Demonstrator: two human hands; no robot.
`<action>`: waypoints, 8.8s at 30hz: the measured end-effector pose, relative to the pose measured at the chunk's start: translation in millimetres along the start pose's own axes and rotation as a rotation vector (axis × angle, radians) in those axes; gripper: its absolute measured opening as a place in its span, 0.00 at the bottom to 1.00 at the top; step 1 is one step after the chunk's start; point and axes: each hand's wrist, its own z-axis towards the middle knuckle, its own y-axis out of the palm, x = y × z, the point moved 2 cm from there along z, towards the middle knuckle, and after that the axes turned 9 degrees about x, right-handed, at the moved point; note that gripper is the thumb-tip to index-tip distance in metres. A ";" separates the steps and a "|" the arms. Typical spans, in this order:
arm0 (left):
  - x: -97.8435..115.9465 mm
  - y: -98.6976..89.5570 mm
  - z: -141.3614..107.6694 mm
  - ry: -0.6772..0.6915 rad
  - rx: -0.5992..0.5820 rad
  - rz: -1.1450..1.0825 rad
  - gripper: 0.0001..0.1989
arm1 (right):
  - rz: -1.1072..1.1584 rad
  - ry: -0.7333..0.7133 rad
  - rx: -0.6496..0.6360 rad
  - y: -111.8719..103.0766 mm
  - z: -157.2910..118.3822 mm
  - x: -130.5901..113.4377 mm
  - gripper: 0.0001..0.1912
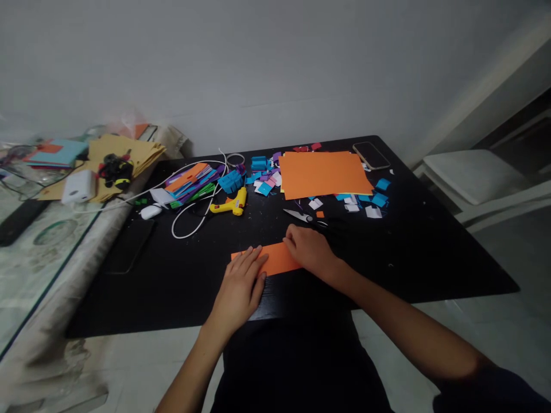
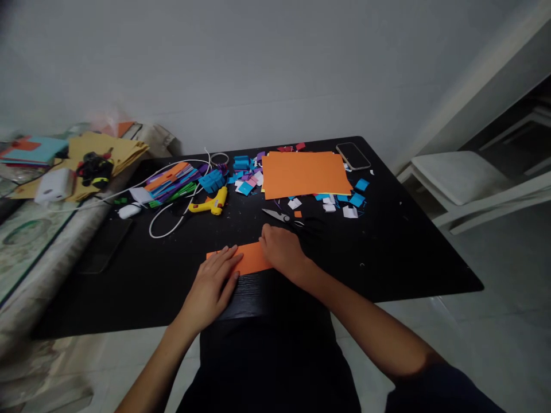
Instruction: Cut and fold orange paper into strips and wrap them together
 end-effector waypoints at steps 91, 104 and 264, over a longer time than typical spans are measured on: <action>-9.0 1.6 111.9 -0.515 0.101 -1.055 0.17 | 0.613 0.057 -0.233 -56.1 7.7 53.4 0.17; -2.0 -13.0 105.2 -0.587 0.098 -1.121 0.14 | 1.056 0.225 -0.577 -25.2 -3.4 29.7 0.18; -24.5 -16.7 110.0 -0.528 0.517 -1.056 0.09 | 1.050 0.054 -0.299 -6.2 -12.4 21.7 0.12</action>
